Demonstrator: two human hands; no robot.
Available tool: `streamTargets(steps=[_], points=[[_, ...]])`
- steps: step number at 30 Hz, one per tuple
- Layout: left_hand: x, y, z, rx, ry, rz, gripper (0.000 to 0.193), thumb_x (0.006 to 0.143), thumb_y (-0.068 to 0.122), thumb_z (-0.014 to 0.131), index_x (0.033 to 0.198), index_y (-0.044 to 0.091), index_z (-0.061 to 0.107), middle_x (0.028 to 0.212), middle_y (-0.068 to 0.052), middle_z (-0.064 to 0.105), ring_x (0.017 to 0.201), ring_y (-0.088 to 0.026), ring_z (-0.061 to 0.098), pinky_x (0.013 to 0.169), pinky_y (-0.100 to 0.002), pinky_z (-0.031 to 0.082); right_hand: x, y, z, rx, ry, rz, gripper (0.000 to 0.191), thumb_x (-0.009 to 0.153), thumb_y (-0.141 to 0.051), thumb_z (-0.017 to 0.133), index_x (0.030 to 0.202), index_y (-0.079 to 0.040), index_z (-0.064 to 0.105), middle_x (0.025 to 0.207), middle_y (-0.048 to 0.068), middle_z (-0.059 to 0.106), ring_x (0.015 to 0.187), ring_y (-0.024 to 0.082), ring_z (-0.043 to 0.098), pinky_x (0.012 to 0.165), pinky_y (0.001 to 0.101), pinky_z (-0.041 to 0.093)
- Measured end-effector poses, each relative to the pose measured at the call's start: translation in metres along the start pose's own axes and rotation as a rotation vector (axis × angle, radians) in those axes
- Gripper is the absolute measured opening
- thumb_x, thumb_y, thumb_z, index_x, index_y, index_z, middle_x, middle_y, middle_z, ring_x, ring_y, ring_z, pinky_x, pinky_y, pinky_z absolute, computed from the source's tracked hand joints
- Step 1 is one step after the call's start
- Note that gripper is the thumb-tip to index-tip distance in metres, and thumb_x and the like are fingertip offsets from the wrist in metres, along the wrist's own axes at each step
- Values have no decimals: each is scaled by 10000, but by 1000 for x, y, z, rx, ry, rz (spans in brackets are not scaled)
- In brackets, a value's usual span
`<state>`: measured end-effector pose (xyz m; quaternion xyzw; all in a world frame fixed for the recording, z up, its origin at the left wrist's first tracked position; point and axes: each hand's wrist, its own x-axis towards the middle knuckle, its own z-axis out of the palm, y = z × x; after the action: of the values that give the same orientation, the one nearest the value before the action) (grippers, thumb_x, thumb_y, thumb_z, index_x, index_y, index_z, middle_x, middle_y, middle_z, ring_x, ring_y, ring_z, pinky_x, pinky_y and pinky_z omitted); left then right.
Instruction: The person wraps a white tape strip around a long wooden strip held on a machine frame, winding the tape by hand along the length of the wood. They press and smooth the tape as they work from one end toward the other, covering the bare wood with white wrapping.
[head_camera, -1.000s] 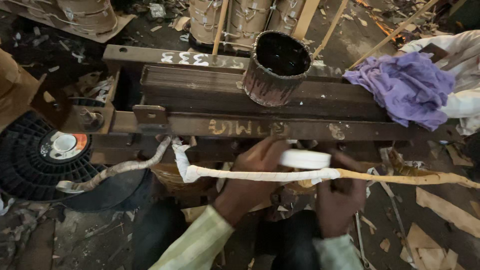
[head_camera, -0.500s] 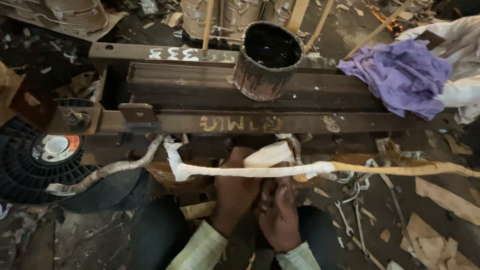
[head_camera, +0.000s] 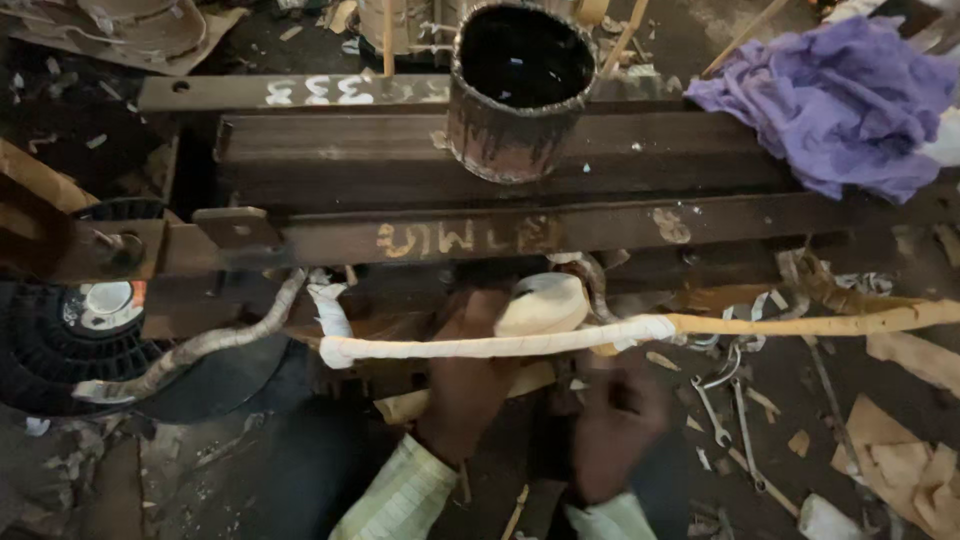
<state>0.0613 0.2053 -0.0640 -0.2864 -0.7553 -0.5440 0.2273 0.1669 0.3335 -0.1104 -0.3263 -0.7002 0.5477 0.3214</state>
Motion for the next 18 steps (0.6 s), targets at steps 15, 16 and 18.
streamTargets(steps=[15,16,18], points=[[0,16,0,-178,27,-217,338,988,292,678,1138,-5,618,959,-139,727,895,-210,740,767,-336,593,70,14,-29,481,146,-38,173,1034,-142,688,1032,-18,566,914,26,606,801,99,598,685,268,529],[3,21,-2,99,-28,-67,342,978,259,709,1170,2,591,958,-137,720,918,-216,749,763,-332,581,74,17,-29,408,232,-82,232,1040,-144,721,1029,-26,520,906,0,561,792,85,555,664,259,487],[8,26,-1,99,-10,-54,338,982,256,729,1144,-1,582,955,-136,717,903,-228,756,783,-335,584,86,17,-35,334,247,-93,259,1034,-153,741,998,-28,517,839,-22,522,731,75,496,606,253,418]])
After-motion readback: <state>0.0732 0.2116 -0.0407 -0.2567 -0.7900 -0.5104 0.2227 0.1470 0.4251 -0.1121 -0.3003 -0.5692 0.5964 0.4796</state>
